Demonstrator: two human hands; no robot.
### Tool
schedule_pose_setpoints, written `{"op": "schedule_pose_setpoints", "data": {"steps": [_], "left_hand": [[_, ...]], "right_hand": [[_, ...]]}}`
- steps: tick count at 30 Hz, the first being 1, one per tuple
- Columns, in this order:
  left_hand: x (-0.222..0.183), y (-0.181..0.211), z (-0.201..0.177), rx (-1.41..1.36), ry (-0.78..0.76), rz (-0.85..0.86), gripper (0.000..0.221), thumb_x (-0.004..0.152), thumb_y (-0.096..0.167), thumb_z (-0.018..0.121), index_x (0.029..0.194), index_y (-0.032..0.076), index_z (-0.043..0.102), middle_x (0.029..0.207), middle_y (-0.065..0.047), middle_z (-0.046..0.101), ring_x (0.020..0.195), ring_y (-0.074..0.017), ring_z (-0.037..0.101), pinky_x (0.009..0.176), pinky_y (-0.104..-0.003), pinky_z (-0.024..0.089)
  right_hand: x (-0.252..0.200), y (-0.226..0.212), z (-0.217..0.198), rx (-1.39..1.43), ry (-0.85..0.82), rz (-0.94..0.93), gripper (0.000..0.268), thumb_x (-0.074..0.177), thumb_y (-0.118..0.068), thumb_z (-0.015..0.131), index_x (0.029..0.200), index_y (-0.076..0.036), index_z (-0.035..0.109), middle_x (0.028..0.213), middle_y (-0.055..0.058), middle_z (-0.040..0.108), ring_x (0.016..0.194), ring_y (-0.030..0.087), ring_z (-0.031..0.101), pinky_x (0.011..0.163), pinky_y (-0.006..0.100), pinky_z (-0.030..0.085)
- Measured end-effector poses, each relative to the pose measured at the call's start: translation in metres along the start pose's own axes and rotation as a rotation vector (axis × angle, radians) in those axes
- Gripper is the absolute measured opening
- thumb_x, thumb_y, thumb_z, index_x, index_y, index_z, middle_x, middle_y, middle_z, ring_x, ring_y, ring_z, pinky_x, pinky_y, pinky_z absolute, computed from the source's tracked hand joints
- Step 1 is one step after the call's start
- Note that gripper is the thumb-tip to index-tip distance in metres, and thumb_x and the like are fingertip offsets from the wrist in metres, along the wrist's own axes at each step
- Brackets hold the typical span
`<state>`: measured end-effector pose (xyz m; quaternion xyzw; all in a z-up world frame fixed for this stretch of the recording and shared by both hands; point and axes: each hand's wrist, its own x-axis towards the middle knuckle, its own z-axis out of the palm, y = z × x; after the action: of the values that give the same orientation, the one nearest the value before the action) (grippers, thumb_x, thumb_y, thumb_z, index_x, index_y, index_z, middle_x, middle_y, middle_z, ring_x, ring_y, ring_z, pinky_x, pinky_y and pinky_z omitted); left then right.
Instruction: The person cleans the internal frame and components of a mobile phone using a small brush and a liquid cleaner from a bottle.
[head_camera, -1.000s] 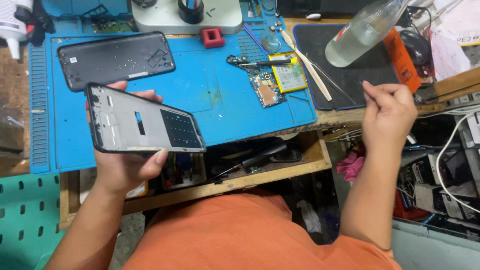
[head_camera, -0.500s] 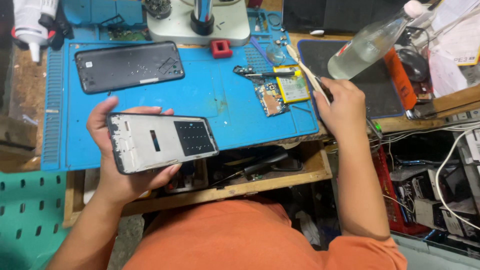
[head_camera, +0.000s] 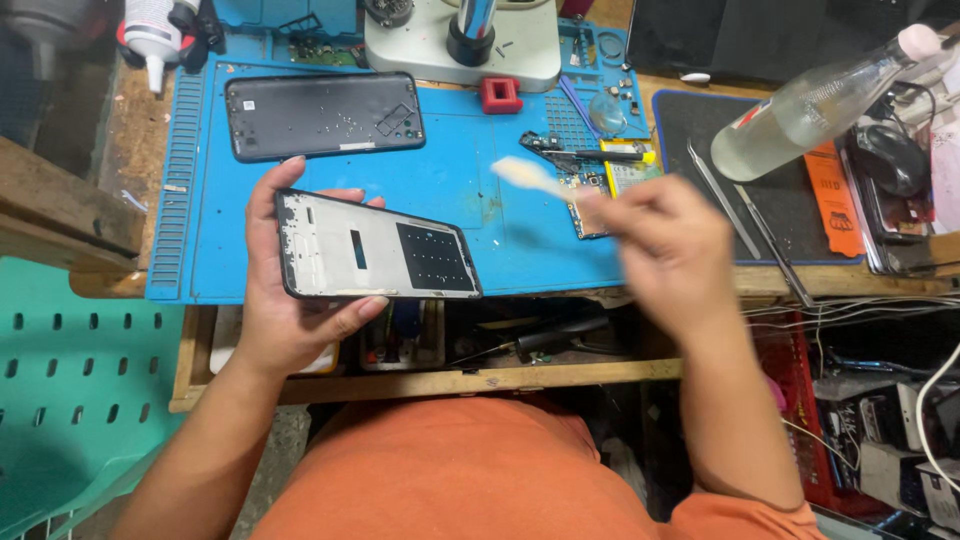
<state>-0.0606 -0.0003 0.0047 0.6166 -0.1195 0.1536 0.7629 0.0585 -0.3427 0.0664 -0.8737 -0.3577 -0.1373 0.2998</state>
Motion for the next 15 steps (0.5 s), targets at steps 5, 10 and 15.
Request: {"op": "schedule_pose_setpoints", "data": {"steps": [5,10,15], "left_hand": [[0.0,-0.001,0.004,0.113,0.012,0.063,0.106,0.085,0.008,0.088,0.163,0.013,0.016,0.141,-0.014,0.053,0.135,-0.0252,0.054,0.123,-0.044,0.048],[0.0,-0.003,0.001,0.0,0.038,0.032,0.106,0.088,0.011,0.088,0.164,0.012,0.015,0.136,-0.012,0.053,0.133,-0.0249,0.055,0.12,-0.043,0.047],[-0.001,-0.006,0.008,0.149,0.005,0.106,0.111,0.081,0.011,0.092,0.163,0.015,0.017,0.134,-0.011,0.053,0.129,-0.0232,0.057,0.116,-0.041,0.049]], "right_hand": [[0.02,-0.049,0.046,0.01,-0.119,-0.166,0.055,0.08,0.006,0.068,0.125,-0.024,0.076,0.094,0.002,0.064,0.08,0.023,0.061,0.074,0.04,0.049],[0.019,-0.05,0.026,-0.181,-0.254,-0.063,0.053,0.078,-0.001,0.07,0.123,-0.029,0.076,0.094,0.002,0.064,0.073,0.024,0.064,0.061,0.037,0.053],[0.001,-0.053,-0.002,-0.269,-0.183,-0.009,0.055,0.081,0.001,0.068,0.126,-0.03,0.074,0.094,0.0,0.064,0.073,0.023,0.066,0.06,0.036,0.052]]}}
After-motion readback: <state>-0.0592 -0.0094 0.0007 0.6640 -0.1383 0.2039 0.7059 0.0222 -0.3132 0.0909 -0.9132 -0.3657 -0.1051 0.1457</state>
